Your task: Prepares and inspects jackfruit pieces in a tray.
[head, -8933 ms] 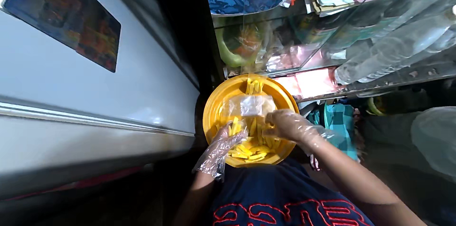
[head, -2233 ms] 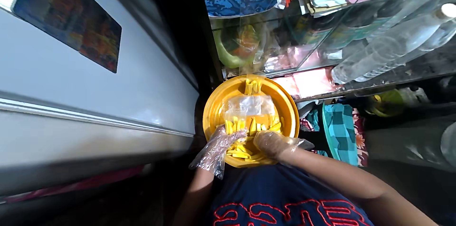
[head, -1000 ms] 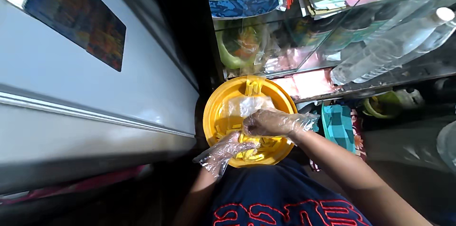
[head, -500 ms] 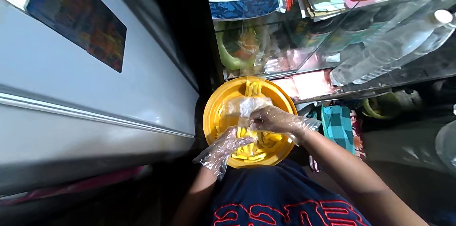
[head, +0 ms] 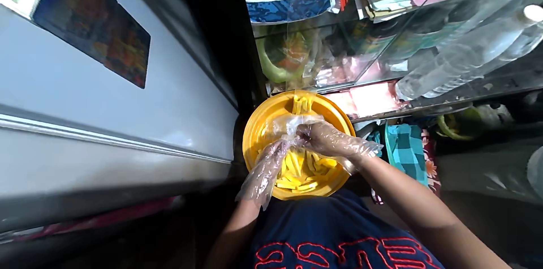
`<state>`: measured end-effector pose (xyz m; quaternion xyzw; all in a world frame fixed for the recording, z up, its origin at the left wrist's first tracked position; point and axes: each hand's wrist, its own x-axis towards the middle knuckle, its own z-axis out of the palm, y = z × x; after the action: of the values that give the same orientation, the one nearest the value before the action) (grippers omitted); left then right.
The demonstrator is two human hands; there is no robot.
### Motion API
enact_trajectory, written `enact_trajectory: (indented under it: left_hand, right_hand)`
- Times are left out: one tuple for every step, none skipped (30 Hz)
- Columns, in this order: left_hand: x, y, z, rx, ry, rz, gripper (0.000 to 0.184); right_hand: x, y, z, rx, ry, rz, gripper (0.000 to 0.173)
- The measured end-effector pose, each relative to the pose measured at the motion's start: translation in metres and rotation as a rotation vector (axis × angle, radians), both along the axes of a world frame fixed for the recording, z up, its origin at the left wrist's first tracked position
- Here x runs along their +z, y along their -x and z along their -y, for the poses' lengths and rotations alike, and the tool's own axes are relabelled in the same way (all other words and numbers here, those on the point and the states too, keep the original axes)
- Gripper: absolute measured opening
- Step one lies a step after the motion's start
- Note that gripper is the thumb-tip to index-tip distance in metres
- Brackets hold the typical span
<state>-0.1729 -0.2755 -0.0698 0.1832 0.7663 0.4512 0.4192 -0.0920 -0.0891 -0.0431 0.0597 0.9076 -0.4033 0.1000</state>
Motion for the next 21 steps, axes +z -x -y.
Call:
enact_trajectory:
  left_hand:
    - [0.002, 0.001, -0.002, -0.007, 0.027, -0.026, 0.039]
    - [0.002, 0.001, -0.002, -0.018, 0.033, -0.06, 0.04]
    - [0.001, 0.001, -0.002, -0.035, 0.024, -0.096, 0.04]
    - [0.002, 0.0, -0.001, -0.059, 0.01, -0.138, 0.039]
    - [0.003, 0.0, -0.002, -0.085, 0.003, -0.2, 0.037]
    - [0.003, 0.0, -0.004, -0.105, 0.013, -0.266, 0.035]
    - [0.004, -0.001, -0.007, -0.107, 0.041, -0.326, 0.034]
    - [0.006, -0.003, -0.01, -0.095, 0.073, -0.382, 0.033]
    - [0.007, -0.006, -0.012, -0.07, 0.091, -0.434, 0.03]
    - [0.007, -0.008, -0.014, -0.041, 0.105, -0.467, 0.028]
    - [0.009, -0.01, -0.015, -0.016, 0.112, -0.488, 0.026]
    - [0.01, -0.012, -0.016, 0.008, 0.111, -0.501, 0.025]
    - [0.011, -0.013, -0.016, 0.031, 0.098, -0.518, 0.023]
    - [0.01, -0.014, -0.016, 0.043, 0.091, -0.528, 0.022]
    - [0.009, -0.014, -0.016, 0.05, 0.086, -0.534, 0.022]
    - [0.009, -0.014, -0.016, 0.053, 0.079, -0.54, 0.022]
    - [0.008, -0.014, -0.016, 0.061, 0.066, -0.541, 0.023]
    - [0.007, -0.013, -0.016, 0.079, 0.041, -0.538, 0.023]
    - [0.005, -0.012, -0.015, 0.103, 0.011, -0.516, 0.023]
    - [0.002, -0.011, -0.013, 0.124, -0.03, -0.476, 0.024]
    - [-0.002, -0.009, -0.01, 0.133, -0.08, -0.419, 0.026]
  right_hand:
    - [0.0, 0.0, -0.001, -0.011, -0.001, -0.01, 0.012]
    - [-0.001, 0.0, -0.002, -0.019, 0.0, -0.018, 0.013]
    - [-0.002, -0.001, -0.003, -0.025, 0.001, -0.029, 0.013]
    - [-0.004, -0.001, -0.004, -0.032, 0.008, -0.039, 0.013]
    - [-0.006, -0.002, -0.005, -0.038, 0.02, -0.055, 0.013]
    - [-0.008, -0.004, -0.005, -0.042, 0.033, -0.077, 0.013]
    - [-0.01, -0.005, -0.005, -0.049, 0.055, -0.1, 0.012]
    - [-0.013, -0.007, -0.005, -0.069, 0.092, -0.123, 0.012]
    - [-0.013, -0.008, -0.003, -0.102, 0.141, -0.126, 0.018]
    - [-0.011, -0.009, 0.0, -0.148, 0.199, -0.096, 0.03]
    - [-0.009, -0.01, 0.003, -0.202, 0.26, -0.037, 0.045]
    - [-0.008, -0.009, 0.006, -0.248, 0.309, 0.022, 0.059]
    - [-0.009, -0.009, 0.008, -0.266, 0.336, 0.062, 0.067]
    - [-0.012, -0.008, 0.008, -0.253, 0.338, 0.08, 0.065]
    - [-0.015, -0.008, 0.009, -0.218, 0.327, 0.087, 0.054]
    - [-0.015, -0.008, 0.009, -0.177, 0.313, 0.094, 0.039]
    - [-0.014, -0.008, 0.01, -0.143, 0.309, 0.091, 0.027]
    - [-0.014, -0.007, 0.011, -0.121, 0.311, 0.077, 0.021]
    - [-0.014, -0.007, 0.012, -0.11, 0.313, 0.067, 0.018]
    - [-0.015, -0.007, 0.012, -0.108, 0.308, 0.049, 0.017]
    - [-0.017, -0.007, 0.012, -0.114, 0.291, 0.015, 0.017]
